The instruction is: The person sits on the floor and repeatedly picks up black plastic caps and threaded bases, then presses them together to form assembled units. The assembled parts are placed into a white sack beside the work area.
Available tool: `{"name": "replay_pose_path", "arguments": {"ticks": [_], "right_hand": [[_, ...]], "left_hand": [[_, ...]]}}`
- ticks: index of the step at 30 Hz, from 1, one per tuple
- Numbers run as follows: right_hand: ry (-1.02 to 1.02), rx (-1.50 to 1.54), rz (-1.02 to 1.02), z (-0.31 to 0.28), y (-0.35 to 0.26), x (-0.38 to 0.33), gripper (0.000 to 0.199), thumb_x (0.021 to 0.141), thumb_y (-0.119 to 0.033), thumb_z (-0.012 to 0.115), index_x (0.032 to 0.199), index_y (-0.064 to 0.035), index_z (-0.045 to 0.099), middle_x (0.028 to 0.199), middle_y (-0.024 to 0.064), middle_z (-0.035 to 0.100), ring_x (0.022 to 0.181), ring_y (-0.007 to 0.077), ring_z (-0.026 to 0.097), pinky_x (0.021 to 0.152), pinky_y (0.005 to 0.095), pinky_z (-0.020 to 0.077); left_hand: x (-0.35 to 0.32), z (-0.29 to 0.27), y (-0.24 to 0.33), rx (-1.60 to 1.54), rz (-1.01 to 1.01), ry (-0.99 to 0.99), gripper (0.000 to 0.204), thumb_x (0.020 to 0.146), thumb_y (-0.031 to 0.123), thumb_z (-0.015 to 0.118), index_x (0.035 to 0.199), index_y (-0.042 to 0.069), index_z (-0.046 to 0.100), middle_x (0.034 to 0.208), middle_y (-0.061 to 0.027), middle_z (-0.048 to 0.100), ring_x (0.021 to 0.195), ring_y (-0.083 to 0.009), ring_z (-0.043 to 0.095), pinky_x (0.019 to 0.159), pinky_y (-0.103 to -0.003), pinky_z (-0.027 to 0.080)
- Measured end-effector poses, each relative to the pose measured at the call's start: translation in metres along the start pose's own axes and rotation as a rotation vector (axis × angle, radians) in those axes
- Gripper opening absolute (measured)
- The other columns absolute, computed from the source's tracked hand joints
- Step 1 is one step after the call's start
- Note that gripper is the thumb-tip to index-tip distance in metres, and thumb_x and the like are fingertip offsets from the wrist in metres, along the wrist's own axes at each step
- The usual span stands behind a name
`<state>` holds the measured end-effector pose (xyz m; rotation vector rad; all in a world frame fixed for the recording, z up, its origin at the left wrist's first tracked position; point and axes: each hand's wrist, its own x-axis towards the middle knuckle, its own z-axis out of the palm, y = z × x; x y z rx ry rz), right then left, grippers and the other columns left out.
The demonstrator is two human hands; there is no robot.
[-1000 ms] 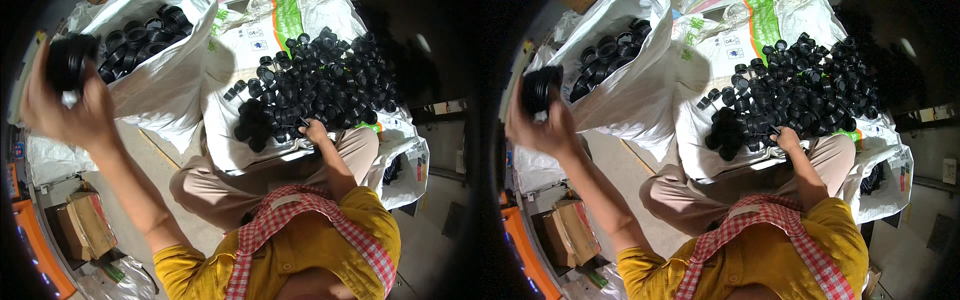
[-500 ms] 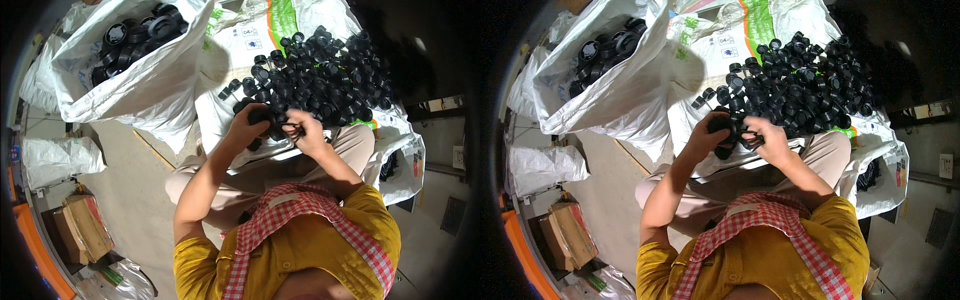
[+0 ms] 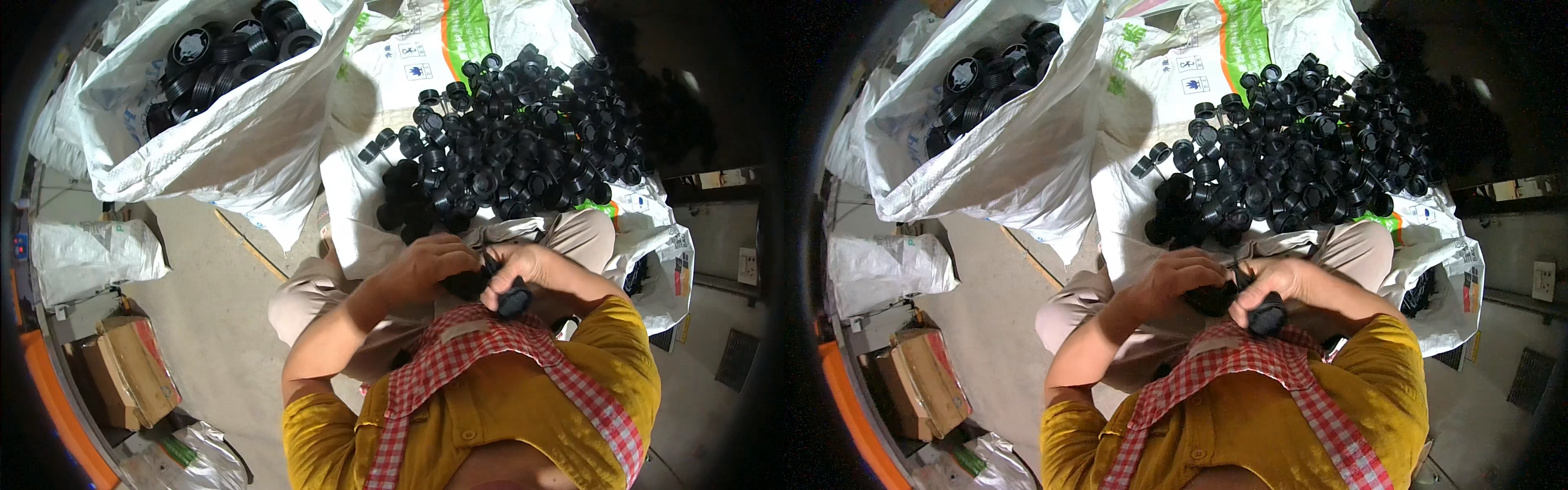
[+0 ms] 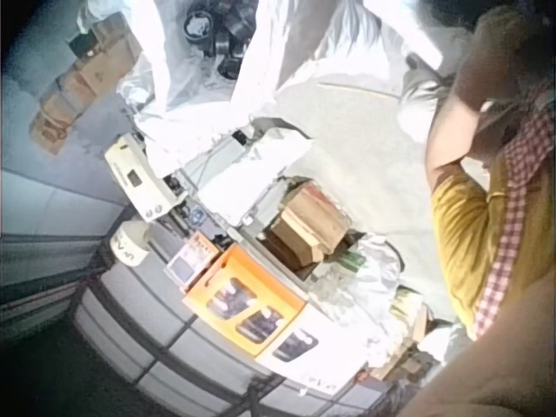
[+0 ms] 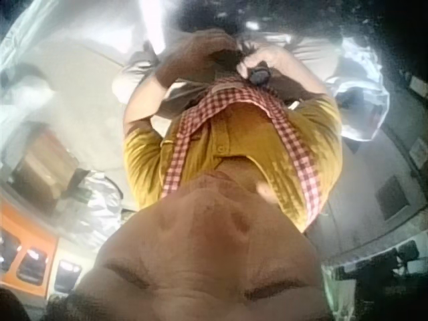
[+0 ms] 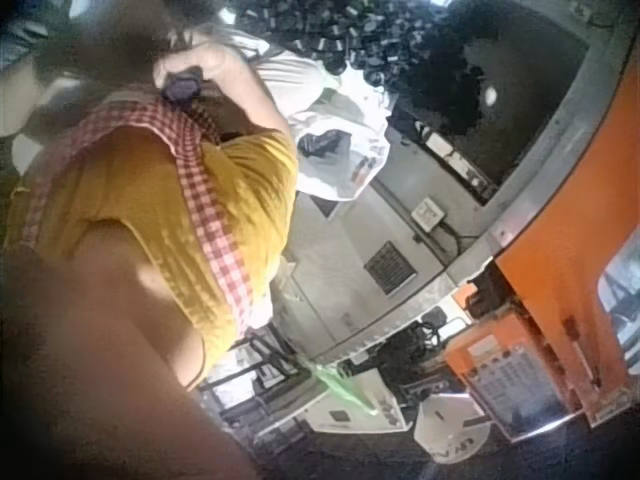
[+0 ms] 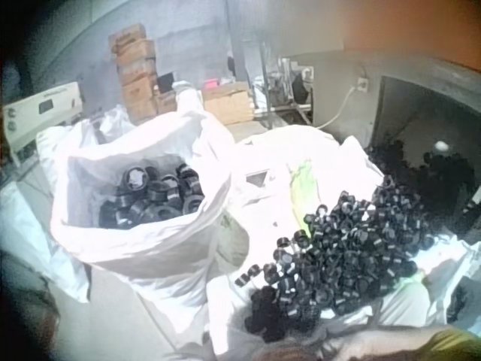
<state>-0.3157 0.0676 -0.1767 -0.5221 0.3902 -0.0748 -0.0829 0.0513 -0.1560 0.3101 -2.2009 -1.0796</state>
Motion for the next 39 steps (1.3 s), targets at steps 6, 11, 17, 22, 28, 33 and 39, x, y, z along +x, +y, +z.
{"name": "replay_pose_path", "arguments": {"ticks": [6,11,17,22,28,33,39], "right_hand": [[0.166,-0.003,-0.761,-0.024,0.013,0.018,0.032,0.084,-0.028,0.069,0.098,0.0005,0.063,0.085,0.012,0.064,0.075,0.0196,0.061,0.065,0.0315,0.0498],[0.752,0.179,-0.919,-0.032,0.003,0.071,0.019,0.091,-0.019,0.061,0.099,-0.0022,0.065,0.089,0.0053,0.065,0.084,0.0154,0.061,0.08,0.0281,0.0481],[1.472,-0.929,-0.914,-0.057,-0.005,0.072,0.053,0.071,0.022,0.052,0.114,-0.007,0.062,0.102,0.0097,0.067,0.082,0.0167,0.065,0.073,0.0258,0.0513],[1.493,-1.173,-0.008,-0.13,0.032,0.035,0.021,0.08,-0.016,0.06,0.098,-0.0084,0.069,0.094,0.0179,0.067,0.091,0.0367,0.063,0.082,0.0388,0.0507],[1.411,-0.605,-0.124,-0.205,0.065,0.076,0.043,0.08,-0.036,0.071,0.094,0.0045,0.068,0.092,0.0243,0.066,0.09,0.0353,0.064,0.08,0.0401,0.0488],[1.655,-0.751,-0.175,-0.195,0.058,0.094,0.029,0.079,-0.03,0.073,0.096,-0.006,0.07,0.09,0.019,0.068,0.085,0.034,0.065,0.076,0.0385,0.049],[1.369,-0.916,-0.89,-0.082,0.009,0.059,0.021,0.078,0.008,0.063,0.095,-0.0034,0.067,0.091,0.0126,0.066,0.079,0.0201,0.066,0.07,0.0277,0.0503]], "left_hand": [[-0.017,-0.028,-0.019,-0.981,-0.519,0.766,0.036,0.098,0.023,0.046,0.124,-0.002,0.049,0.113,-0.0151,0.062,0.097,-0.0227,0.063,0.091,-0.038,0.049],[-0.025,0.038,-0.059,-0.188,-0.404,0.331,0.051,0.084,0.009,0.066,0.13,0.001,0.046,0.126,-0.0123,0.053,0.119,-0.0258,0.051,0.099,-0.034,0.042],[0.002,0.021,-0.023,0.358,-0.484,0.415,0.057,0.066,0.003,0.065,0.122,0.008,0.054,0.097,-0.0107,0.052,0.093,-0.0305,0.052,0.088,-0.042,0.041],[0.007,-0.074,0.043,1.039,-0.057,0.59,0.046,0.066,0.02,0.07,0.11,0.01,0.063,0.088,-0.009,0.052,0.085,-0.0268,0.052,0.083,-0.042,0.039],[0.048,-0.244,0.14,1.805,0.173,0.863,0.072,0.072,0.041,0.077,0.127,0.001,0.053,0.117,-0.0208,0.056,0.104,-0.0326,0.055,0.09,-0.042,0.044],[0.056,-0.179,0.097,1.502,0.206,0.832,0.071,0.074,0.037,0.076,0.132,0.004,0.048,0.135,-0.0259,0.039,0.124,-0.0359,0.037,0.099,-0.046,0.035],[0.01,-0.034,-0.027,0.292,-0.504,0.513,0.052,0.074,0.012,0.074,0.12,0.0,0.054,0.094,-0.0178,0.064,0.097,-0.0351,0.06,0.086,-0.04,0.048]]}}
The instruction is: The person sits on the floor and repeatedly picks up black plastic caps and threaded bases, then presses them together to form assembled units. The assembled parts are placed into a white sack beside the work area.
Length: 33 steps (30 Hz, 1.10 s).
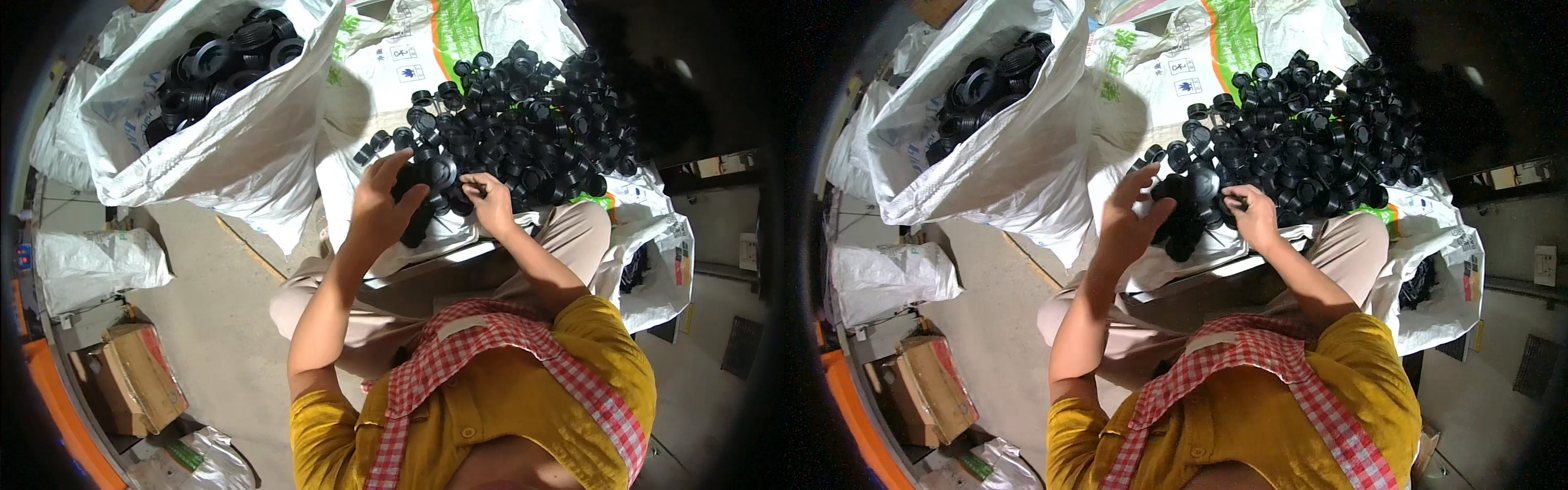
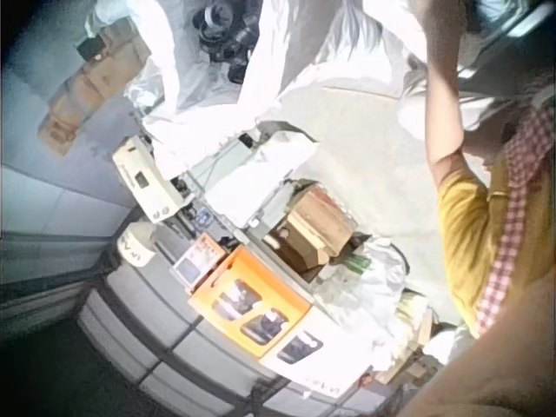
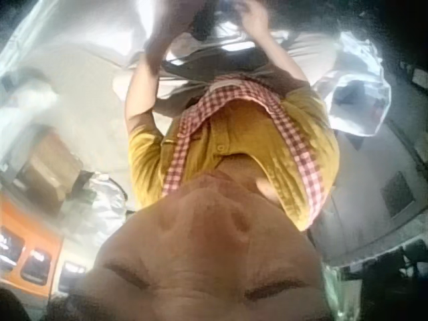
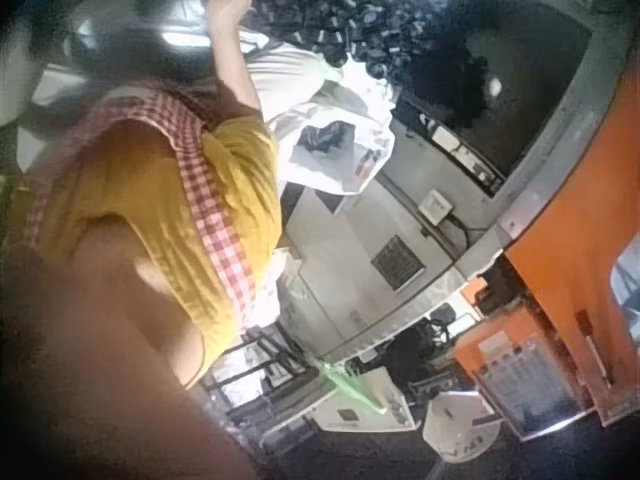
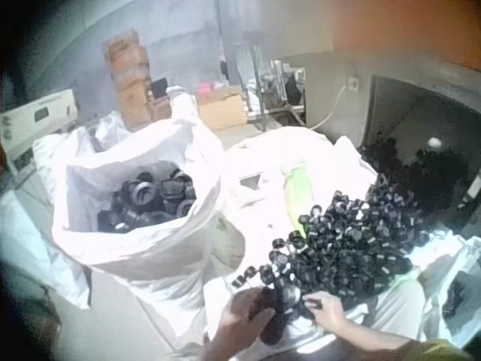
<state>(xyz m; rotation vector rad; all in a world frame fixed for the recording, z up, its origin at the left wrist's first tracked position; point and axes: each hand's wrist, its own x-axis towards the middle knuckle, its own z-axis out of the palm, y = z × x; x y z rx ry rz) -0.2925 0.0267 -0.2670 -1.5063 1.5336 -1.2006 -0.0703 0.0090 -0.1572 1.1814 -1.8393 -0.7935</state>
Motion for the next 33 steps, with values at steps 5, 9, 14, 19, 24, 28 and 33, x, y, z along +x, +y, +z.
{"name": "replay_pose_path", "arguments": {"ticks": [5,9,14,19,24,28,33], "right_hand": [[-0.215,-0.185,-0.519,-0.024,-0.063,-0.004,0.021,0.07,0.003,0.071,0.09,-0.0052,0.067,0.09,0.0081,0.063,0.08,0.024,0.064,0.07,0.0301,0.0516],[-0.355,-0.021,-0.057,-0.023,-0.077,-0.008,0.026,0.071,-0.005,0.074,0.093,-0.0054,0.061,0.085,0.0084,0.066,0.077,0.0231,0.065,0.07,0.0313,0.0512],[-0.464,0.003,0.002,-0.01,-0.073,0.002,0.015,0.076,-0.002,0.065,0.09,-0.0027,0.061,0.077,0.0047,0.064,0.069,0.0158,0.06,0.065,0.0287,0.0466],[-0.893,0.398,0.553,-0.029,-0.088,0.022,0.01,0.078,-0.009,0.068,0.075,-0.0032,0.06,0.07,0.0024,0.063,0.065,0.0089,0.057,0.063,0.0264,0.0458],[-1.421,1.23,0.402,-0.037,-0.06,0.013,0.029,0.067,-0.021,0.08,0.073,-0.0012,0.061,0.065,0.0128,0.064,0.058,0.0231,0.062,0.061,0.0316,0.0483],[-0.556,1.643,0.454,-0.016,-0.059,0.012,0.025,0.083,-0.025,0.071,0.094,-0.0083,0.056,0.077,0.0057,0.059,0.083,0.023,0.064,0.076,0.0312,0.0522],[-0.335,1.454,0.492,0.027,-0.045,0.02,0.017,0.088,-0.017,0.064,0.082,-0.014,0.048,0.077,0.0023,0.054,0.074,0.0149,0.054,0.071,0.0297,0.0463]], "left_hand": [[0.008,0.024,-0.029,-0.703,-0.714,-0.497,0.053,0.081,0.015,0.073,0.125,0.001,0.048,0.099,-0.0122,0.06,0.076,-0.0222,0.065,0.058,-0.032,0.059],[-0.002,0.021,-0.027,-0.876,-0.764,-0.41,0.047,0.08,0.01,0.072,0.122,0.002,0.051,0.095,-0.0097,0.062,0.075,-0.0216,0.066,0.064,-0.034,0.058],[0.002,0.012,-0.012,0.013,-0.019,-0.268,0.043,0.07,0.008,0.074,0.11,0.004,0.058,0.098,-0.0114,0.064,0.097,-0.0208,0.062,0.085,-0.035,0.05],[0.006,-0.01,-0.009,0.38,0.61,-0.279,0.033,0.068,0.008,0.071,0.099,0.006,0.059,0.091,-0.0096,0.062,0.091,-0.0265,0.062,0.08,-0.037,0.051],[0.004,-0.017,-0.01,-0.511,-0.098,0.024,0.02,0.085,0.016,0.063,0.097,0.003,0.054,0.086,-0.0092,0.064,0.067,-0.0191,0.063,0.067,-0.033,0.053],[0.007,-0.023,-0.015,-1.287,-0.206,0.087,0.018,0.082,0.015,0.067,0.095,0.004,0.064,0.11,-0.0151,0.063,0.094,-0.0253,0.064,0.083,-0.036,0.05],[-0.034,0.044,-0.022,-1.035,-0.486,-0.127,0.049,0.074,0.012,0.075,0.119,0.007,0.055,0.113,-0.0168,0.06,0.106,-0.0333,0.058,0.091,-0.039,0.047]]}}
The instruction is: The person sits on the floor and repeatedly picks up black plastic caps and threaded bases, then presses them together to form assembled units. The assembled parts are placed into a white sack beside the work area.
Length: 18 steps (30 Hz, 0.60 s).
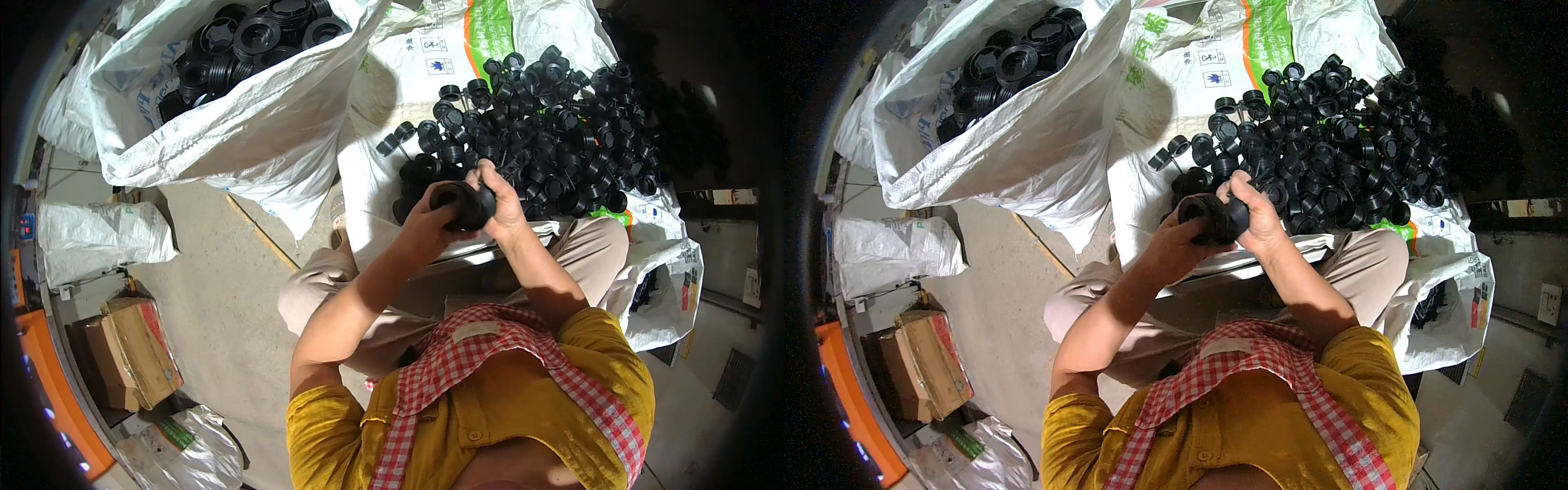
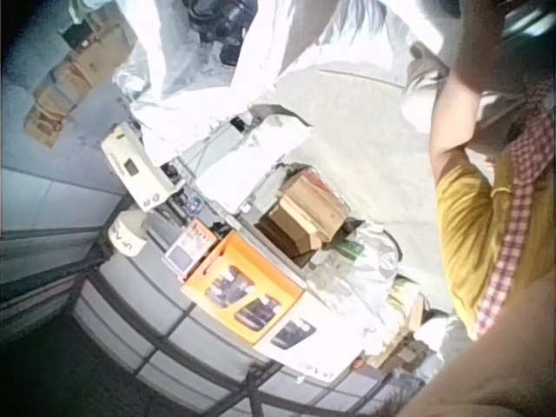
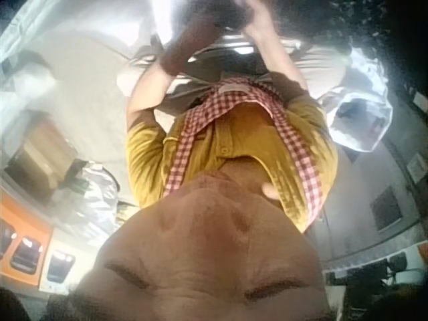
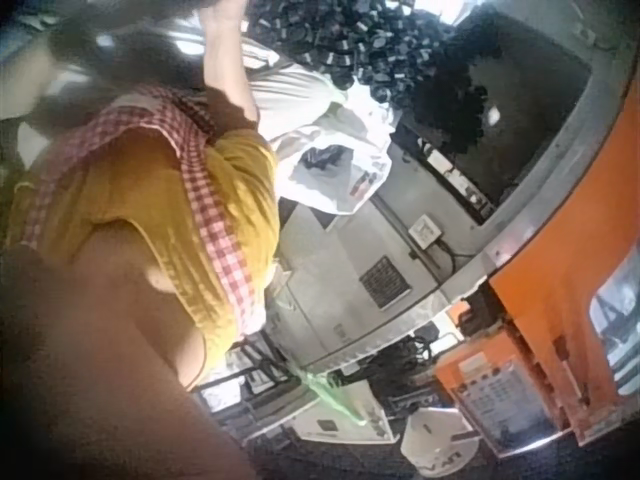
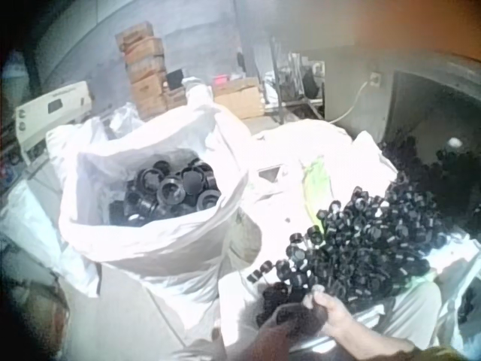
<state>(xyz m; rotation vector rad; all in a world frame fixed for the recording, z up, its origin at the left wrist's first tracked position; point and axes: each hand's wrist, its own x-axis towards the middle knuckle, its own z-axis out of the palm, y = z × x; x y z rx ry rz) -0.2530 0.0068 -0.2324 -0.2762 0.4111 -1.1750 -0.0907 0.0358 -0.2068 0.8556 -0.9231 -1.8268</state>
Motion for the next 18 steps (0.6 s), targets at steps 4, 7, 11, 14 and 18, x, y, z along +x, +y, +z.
{"name": "replay_pose_path", "arguments": {"ticks": [4,7,11,14,18], "right_hand": [[0.222,-1.028,-0.395,0.014,0.006,0.006,0.018,0.088,-0.01,0.062,0.105,-0.0025,0.061,0.094,0.0068,0.067,0.084,0.0098,0.06,0.08,0.0256,0.0469],[0.246,-1.185,-0.52,0.003,0.014,0.007,0.021,0.09,-0.006,0.059,0.11,-0.0043,0.06,0.097,0.0111,0.07,0.086,0.0129,0.065,0.077,0.0266,0.0508],[0.431,-1.565,-0.773,-0.021,0.026,0.015,0.024,0.081,0.006,0.059,0.103,-0.0032,0.064,0.091,0.012,0.07,0.083,0.0174,0.069,0.074,0.0277,0.0519],[0.631,-1.437,-0.514,-0.079,0.02,0.018,0.027,0.079,0.006,0.06,0.103,-0.0065,0.066,0.089,0.0125,0.069,0.081,0.023,0.069,0.073,0.0297,0.0522],[0.058,-1.927,-0.1,-0.087,0.046,-0.02,0.029,0.081,-0.028,0.069,0.099,-0.007,0.065,0.093,0.0161,0.067,0.084,0.0334,0.065,0.073,0.0402,0.0514]], "left_hand": [[0.006,-0.008,-0.002,0.073,-0.119,0.047,0.054,0.071,0.002,0.07,0.121,0.007,0.05,0.113,-0.0061,0.053,0.102,-0.023,0.057,0.089,-0.039,0.046],[0.006,0.004,0.014,1.369,0.462,0.042,0.058,0.065,0.0,0.07,0.119,0.008,0.051,0.104,-0.0089,0.054,0.093,-0.0272,0.056,0.086,-0.042,0.041],[-0.01,0.013,0.024,1.746,0.713,0.072,0.051,0.063,0.002,0.065,0.112,0.009,0.057,0.103,-0.0115,0.054,0.095,-0.0294,0.054,0.083,-0.043,0.036],[-0.032,0.029,0.082,1.675,1.009,0.259,0.024,0.079,0.015,0.059,0.103,0.012,0.064,0.088,-0.0072,0.054,0.083,-0.0244,0.053,0.076,-0.04,0.036],[-0.036,0.022,0.212,1.712,1.637,0.701,0.039,0.074,0.025,0.068,0.108,0.006,0.064,0.101,-0.0063,0.063,0.092,-0.0235,0.054,0.082,-0.038,0.039]]}}
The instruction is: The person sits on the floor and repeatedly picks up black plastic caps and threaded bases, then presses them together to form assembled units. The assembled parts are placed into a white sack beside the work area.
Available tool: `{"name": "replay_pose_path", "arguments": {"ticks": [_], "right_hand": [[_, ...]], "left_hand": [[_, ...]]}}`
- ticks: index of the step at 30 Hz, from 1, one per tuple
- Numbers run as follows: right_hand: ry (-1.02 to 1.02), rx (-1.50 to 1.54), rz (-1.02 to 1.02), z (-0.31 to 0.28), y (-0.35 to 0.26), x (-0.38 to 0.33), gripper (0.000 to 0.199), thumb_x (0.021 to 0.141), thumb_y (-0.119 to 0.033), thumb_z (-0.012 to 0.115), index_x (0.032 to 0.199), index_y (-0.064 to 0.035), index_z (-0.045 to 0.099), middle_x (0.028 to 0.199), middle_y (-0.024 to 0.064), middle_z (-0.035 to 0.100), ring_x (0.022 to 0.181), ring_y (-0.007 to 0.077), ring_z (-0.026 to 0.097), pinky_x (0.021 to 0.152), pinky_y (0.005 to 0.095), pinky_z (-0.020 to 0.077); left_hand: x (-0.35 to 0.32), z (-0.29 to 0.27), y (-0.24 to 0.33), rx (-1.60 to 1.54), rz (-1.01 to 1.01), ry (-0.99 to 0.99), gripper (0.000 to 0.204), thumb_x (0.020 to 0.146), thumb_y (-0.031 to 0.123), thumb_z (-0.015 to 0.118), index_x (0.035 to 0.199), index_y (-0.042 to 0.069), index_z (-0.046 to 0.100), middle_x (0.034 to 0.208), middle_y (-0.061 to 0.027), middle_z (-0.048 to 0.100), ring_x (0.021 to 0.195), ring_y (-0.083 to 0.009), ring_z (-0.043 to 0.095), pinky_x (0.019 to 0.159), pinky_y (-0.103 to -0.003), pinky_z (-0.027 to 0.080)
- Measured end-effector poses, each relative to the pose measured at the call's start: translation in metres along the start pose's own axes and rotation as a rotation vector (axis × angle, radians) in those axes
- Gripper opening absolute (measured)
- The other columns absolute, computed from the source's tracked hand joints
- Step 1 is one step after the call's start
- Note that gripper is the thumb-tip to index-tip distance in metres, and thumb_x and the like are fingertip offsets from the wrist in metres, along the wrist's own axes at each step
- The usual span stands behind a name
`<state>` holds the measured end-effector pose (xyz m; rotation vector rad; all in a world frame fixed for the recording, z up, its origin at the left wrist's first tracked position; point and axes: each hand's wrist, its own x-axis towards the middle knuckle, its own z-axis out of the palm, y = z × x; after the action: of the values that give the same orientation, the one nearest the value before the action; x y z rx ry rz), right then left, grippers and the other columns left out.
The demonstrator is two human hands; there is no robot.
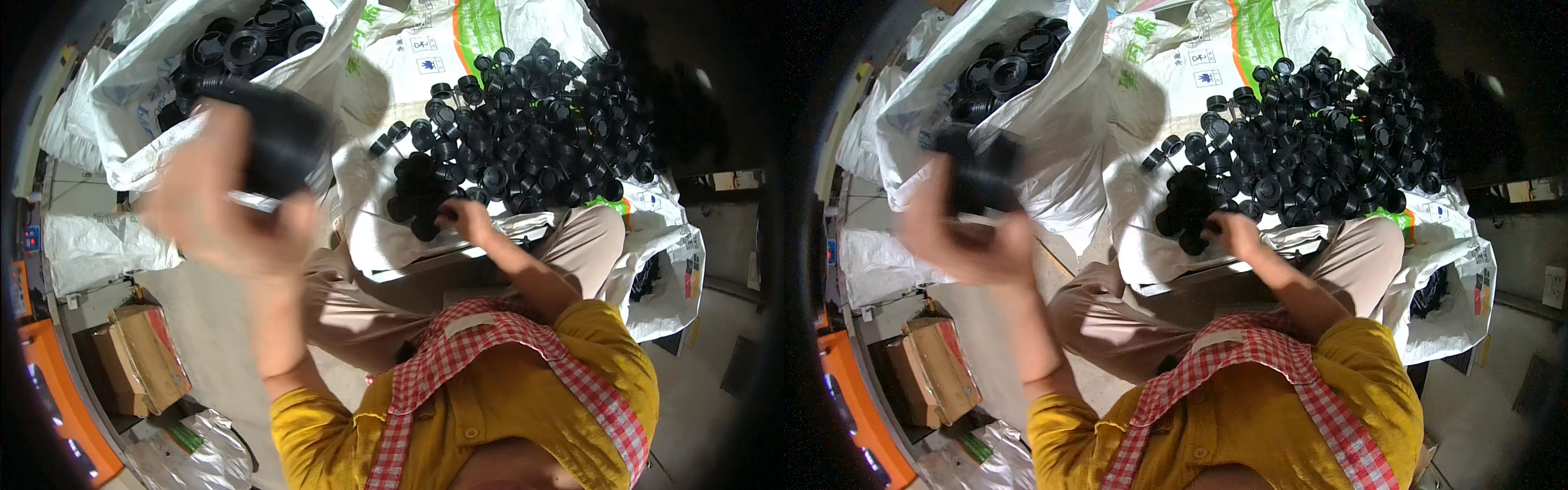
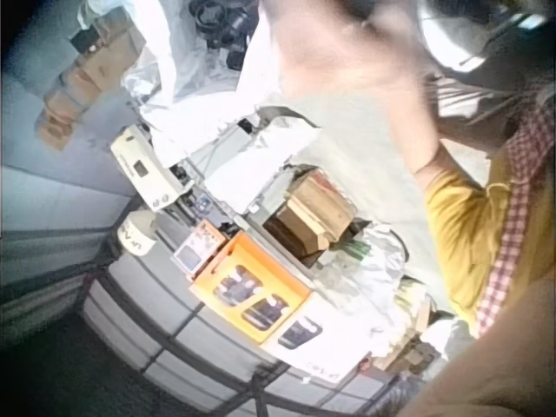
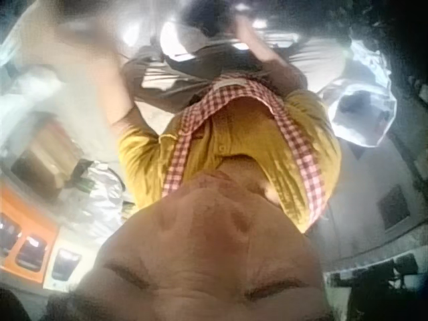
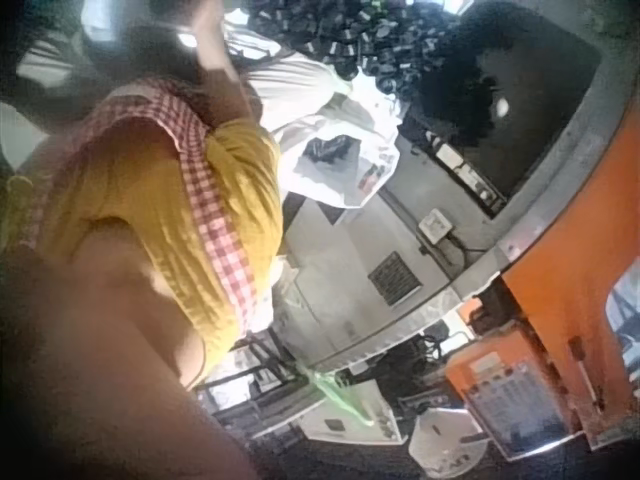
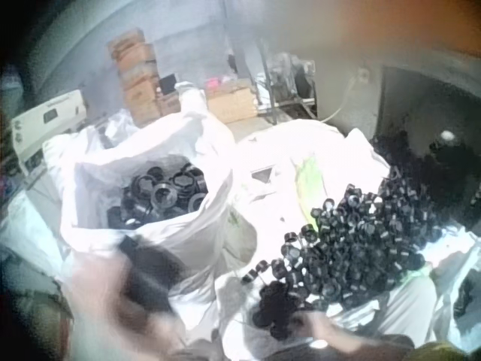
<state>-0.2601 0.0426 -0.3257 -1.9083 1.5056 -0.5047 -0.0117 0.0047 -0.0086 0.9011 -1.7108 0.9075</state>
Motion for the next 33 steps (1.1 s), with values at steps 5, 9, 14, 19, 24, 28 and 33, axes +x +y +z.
{"name": "replay_pose_path", "arguments": {"ticks": [5,9,14,19,24,28,33], "right_hand": [[-0.165,-0.038,-0.156,0.033,-0.005,-0.008,0.032,0.077,-0.033,0.07,0.09,-0.0046,0.062,0.086,0.0174,0.065,0.082,0.0367,0.062,0.07,0.0442,0.0484],[0.011,0.215,-0.037,0.001,-0.016,-0.016,0.02,0.076,-0.018,0.07,0.082,-0.0022,0.061,0.078,0.0165,0.063,0.073,0.0349,0.061,0.062,0.0386,0.0477],[0.251,0.335,0.019,-0.04,-0.05,-0.035,0.019,0.073,-0.009,0.07,0.086,-0.001,0.06,0.079,0.0177,0.062,0.074,0.0376,0.061,0.063,0.0379,0.0487],[0.357,0.368,-0.404,-0.059,-0.075,-0.043,0.016,0.07,0.003,0.07,0.082,-0.0019,0.061,0.073,0.0083,0.059,0.062,0.0221,0.057,0.058,0.0299,0.0458],[0.429,0.402,-0.205,-0.066,-0.066,-0.04,0.031,0.066,0.006,0.071,0.094,-0.0038,0.064,0.078,0.0084,0.059,0.068,0.0207,0.058,0.061,0.0308,0.0476],[0.16,0.035,-0.368,-0.1,-0.054,-0.042,0.048,0.065,0.002,0.07,0.111,-0.0111,0.066,0.086,0.0091,0.059,0.077,0.0239,0.061,0.066,0.0316,0.0503],[-0.163,0.017,-0.566,-0.12,-0.059,-0.038,0.034,0.061,-0.003,0.066,0.095,-0.0071,0.065,0.093,0.0094,0.062,0.086,0.0302,0.062,0.073,0.0374,0.0516]], "left_hand": [[0.061,0.008,-0.114,0.683,-0.029,-0.304,0.075,0.067,0.036,0.08,0.133,0.02,0.05,0.135,-0.0247,0.043,0.126,-0.0457,0.038,0.102,-0.054,0.032],[0.052,-0.007,-0.035,0.146,-0.076,-0.157,0.076,0.069,0.027,0.083,0.134,0.013,0.048,0.139,-0.029,0.037,0.131,-0.0407,0.035,0.1,-0.047,0.04],[-0.113,0.019,0.073,-1.121,-1.185,-0.851,0.034,0.088,0.017,0.065,0.118,0.003,0.057,0.092,-0.0043,0.06,0.075,-0.0101,0.051,0.069,-0.024,0.046],[-0.173,0.046,0.119,-1.501,-1.931,-1.077,0.04,0.09,0.022,0.062,0.124,0.003,0.05,0.098,-0.0078,0.06,0.083,-0.0155,0.06,0.068,-0.03,0.053],[-0.193,0.053,0.105,-1.373,-1.723,-1.16,0.045,0.077,0.002,0.057,0.121,0.002,0.053,0.096,-0.0093,0.061,0.077,-0.018,0.062,0.061,-0.031,0.054],[-0.185,0.051,0.092,-1.613,-1.527,-1.553,0.049,0.069,-0.002,0.054,0.118,0.0,0.057,0.091,-0.0083,0.063,0.08,-0.0169,0.062,0.06,-0.029,0.053],[-0.2,0.038,0.114,-1.763,-1.703,-1.493,0.049,0.07,0.001,0.059,0.119,-0.002,0.057,0.105,-0.0079,0.062,0.093,-0.0211,0.061,0.082,-0.031,0.049]]}}
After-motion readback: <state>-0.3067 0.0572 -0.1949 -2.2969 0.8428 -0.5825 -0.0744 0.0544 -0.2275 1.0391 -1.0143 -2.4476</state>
